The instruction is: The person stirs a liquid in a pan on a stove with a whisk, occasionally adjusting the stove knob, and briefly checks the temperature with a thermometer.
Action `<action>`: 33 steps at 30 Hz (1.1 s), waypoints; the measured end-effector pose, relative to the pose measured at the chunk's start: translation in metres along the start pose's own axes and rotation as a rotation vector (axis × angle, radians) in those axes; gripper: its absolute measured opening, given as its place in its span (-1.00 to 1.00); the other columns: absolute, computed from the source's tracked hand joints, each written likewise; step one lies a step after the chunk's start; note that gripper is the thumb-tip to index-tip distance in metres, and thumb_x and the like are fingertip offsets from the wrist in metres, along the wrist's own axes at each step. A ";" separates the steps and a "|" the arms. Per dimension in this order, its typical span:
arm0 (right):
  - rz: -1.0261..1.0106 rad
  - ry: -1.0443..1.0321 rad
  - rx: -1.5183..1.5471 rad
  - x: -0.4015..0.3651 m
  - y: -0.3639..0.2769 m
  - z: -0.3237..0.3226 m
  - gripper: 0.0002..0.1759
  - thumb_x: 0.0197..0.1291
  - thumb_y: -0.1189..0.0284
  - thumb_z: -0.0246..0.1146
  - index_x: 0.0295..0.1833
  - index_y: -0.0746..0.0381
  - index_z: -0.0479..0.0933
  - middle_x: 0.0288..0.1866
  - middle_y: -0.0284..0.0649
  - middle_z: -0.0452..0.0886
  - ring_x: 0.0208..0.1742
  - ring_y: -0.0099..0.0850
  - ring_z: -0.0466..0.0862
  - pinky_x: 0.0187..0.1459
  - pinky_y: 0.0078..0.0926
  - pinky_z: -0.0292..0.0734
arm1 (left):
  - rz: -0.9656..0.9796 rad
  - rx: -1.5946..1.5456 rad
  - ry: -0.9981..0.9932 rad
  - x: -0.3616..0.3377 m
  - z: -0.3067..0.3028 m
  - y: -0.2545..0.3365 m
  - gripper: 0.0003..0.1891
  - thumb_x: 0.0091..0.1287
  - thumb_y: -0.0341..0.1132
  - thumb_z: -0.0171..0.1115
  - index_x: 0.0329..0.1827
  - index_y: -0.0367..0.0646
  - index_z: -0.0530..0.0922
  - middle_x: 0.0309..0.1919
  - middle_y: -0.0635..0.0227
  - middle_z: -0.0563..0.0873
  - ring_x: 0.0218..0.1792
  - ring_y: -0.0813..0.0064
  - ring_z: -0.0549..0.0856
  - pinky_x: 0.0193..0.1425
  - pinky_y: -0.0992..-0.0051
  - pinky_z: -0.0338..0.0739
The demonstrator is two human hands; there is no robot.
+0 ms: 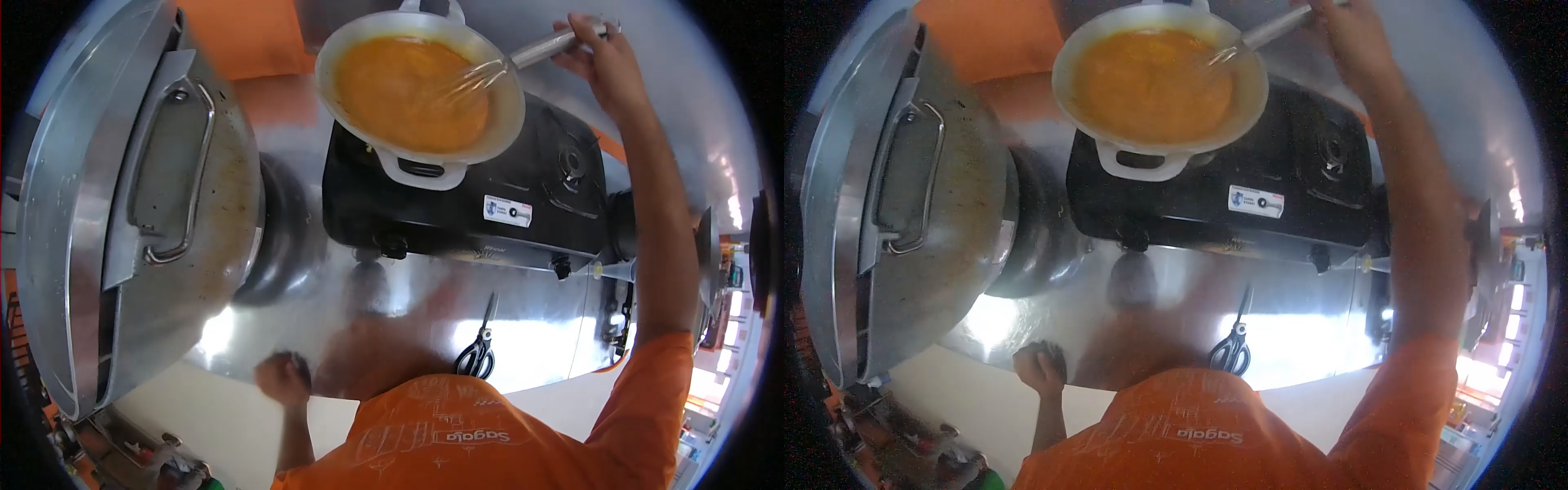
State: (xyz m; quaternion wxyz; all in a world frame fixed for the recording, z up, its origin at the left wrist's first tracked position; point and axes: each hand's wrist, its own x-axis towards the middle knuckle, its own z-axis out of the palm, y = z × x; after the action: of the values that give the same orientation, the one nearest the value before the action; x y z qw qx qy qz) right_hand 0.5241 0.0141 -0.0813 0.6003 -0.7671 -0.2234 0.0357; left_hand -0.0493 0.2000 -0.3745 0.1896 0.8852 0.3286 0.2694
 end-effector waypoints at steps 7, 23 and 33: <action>0.208 0.054 0.229 -0.010 0.019 -0.007 -0.67 0.43 0.29 0.19 0.04 0.36 0.41 0.08 -0.01 0.58 -0.01 -0.30 0.69 -0.05 -0.39 0.77 | -0.001 0.032 0.034 -0.009 0.005 -0.010 -0.66 0.44 -0.05 0.08 -0.34 -0.10 0.61 -0.35 0.26 0.67 -0.30 0.16 0.58 -0.17 0.16 0.38; -0.005 0.050 0.210 -0.039 -0.004 0.014 -0.66 0.44 0.34 0.19 0.16 0.24 0.29 0.07 -0.04 0.57 0.06 -0.26 0.67 -0.03 -0.31 0.71 | -0.037 -0.002 -0.008 -0.007 -0.001 -0.004 -0.70 0.41 -0.16 -0.03 -0.32 -0.15 0.56 -0.33 0.18 0.62 -0.24 0.08 0.54 -0.12 0.16 0.34; -0.262 -0.062 0.191 -0.093 -0.044 0.031 -0.62 0.44 0.39 0.17 0.24 0.16 0.20 0.08 -0.04 0.56 0.13 -0.16 0.65 0.07 -0.19 0.71 | -0.024 0.025 0.067 -0.015 0.009 -0.017 -0.80 0.25 -0.20 0.11 -0.39 -0.14 0.53 -0.35 0.14 0.59 -0.30 0.03 0.52 -0.18 0.09 0.32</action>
State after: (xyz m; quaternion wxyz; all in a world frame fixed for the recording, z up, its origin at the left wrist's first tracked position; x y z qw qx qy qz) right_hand 0.4176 0.0139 -0.0680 0.6631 -0.6693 -0.3353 0.0018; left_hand -0.0613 0.2005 -0.3956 0.1707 0.8740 0.3486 0.2925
